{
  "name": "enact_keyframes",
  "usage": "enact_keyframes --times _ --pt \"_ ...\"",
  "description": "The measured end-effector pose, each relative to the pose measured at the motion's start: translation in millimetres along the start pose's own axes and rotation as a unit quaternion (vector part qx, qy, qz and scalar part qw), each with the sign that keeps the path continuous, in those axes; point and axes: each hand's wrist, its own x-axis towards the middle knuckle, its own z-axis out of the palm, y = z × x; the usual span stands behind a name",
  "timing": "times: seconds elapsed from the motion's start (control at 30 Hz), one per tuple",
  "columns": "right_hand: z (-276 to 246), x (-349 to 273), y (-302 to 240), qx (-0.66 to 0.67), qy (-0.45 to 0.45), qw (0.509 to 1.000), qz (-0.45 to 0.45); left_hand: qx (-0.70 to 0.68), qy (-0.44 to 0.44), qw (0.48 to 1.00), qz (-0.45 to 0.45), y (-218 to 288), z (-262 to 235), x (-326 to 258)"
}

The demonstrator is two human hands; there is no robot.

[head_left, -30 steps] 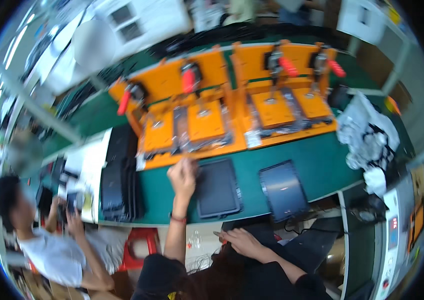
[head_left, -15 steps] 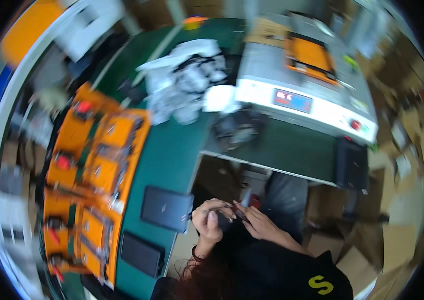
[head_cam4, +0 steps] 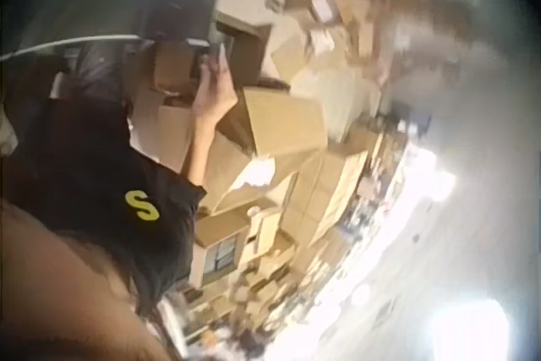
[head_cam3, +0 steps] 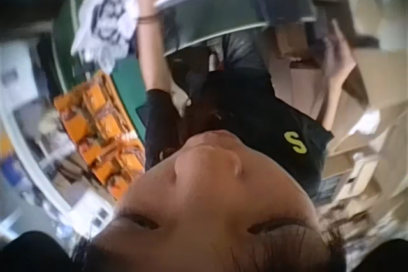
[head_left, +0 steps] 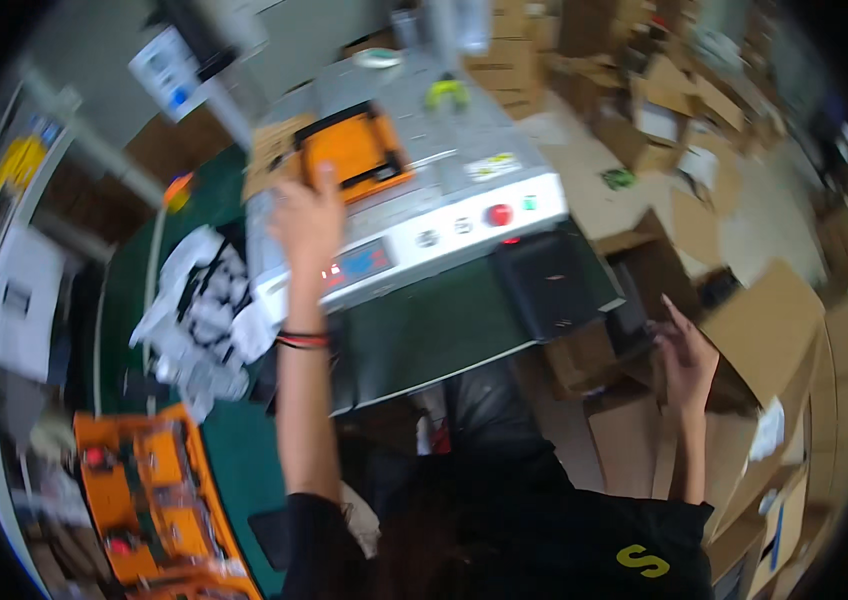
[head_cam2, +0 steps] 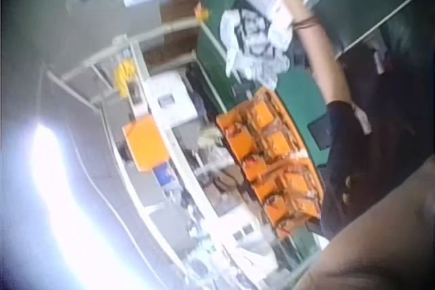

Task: The person assembles black electronic devices by placing them into a heat press machine and then securing them in orange clamping fixtures. The person repeatedly picks up devices, operates the press, and arranges the finished units on the workbench.

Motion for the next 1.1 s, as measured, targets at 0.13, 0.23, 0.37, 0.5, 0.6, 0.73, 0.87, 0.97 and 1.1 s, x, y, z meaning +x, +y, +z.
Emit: enact_keyframes --times 0.13,0.23,0.37,0.5,0.6,0.73,0.87,0.97,1.1 --pt "-94.9 -10.0 13.7 -0.209 0.176 0.961 0.048 -0.079 -0.037 0.963 0.253 -37.8 33.6 79.2" --pt "-172.0 -33.8 61.7 -0.174 0.311 0.927 0.117 -0.147 -0.022 0.973 0.174 -85.6 23.0 128.2" --pt "-259.6 -95.3 173.8 0.008 0.203 0.906 0.372 -0.429 -0.103 0.897 0.031 -50.7 36.4 129.7" --pt "-245.5 -84.7 300.1 -0.318 -0.17 0.892 0.272 -0.729 -0.291 0.603 -0.142 -63.9 33.7 138.7" --pt "-192.2 -70.1 331.1 -0.445 -0.268 0.824 0.227 -0.743 -0.315 0.589 -0.044 -69.6 47.5 128.8" --pt "-165.1 -82.5 336.0 -0.51 -0.305 0.779 0.2 -0.766 -0.31 0.563 -0.008 -59.5 36.7 110.1" --pt "-159.2 -89.6 341.3 -0.554 -0.272 0.773 0.147 -0.807 -0.14 0.571 -0.06 0.8 -17.0 11.3" --pt "-163.1 -88.3 338.7 -0.589 -0.205 0.776 0.091 -0.811 -0.168 0.559 0.041 12.6 -30.2 -49.5" --pt "-211.5 -88.2 326.7 -0.617 -0.039 0.785 0.038 -0.805 -0.157 0.572 0.003 21.5 -42.9 -120.1"
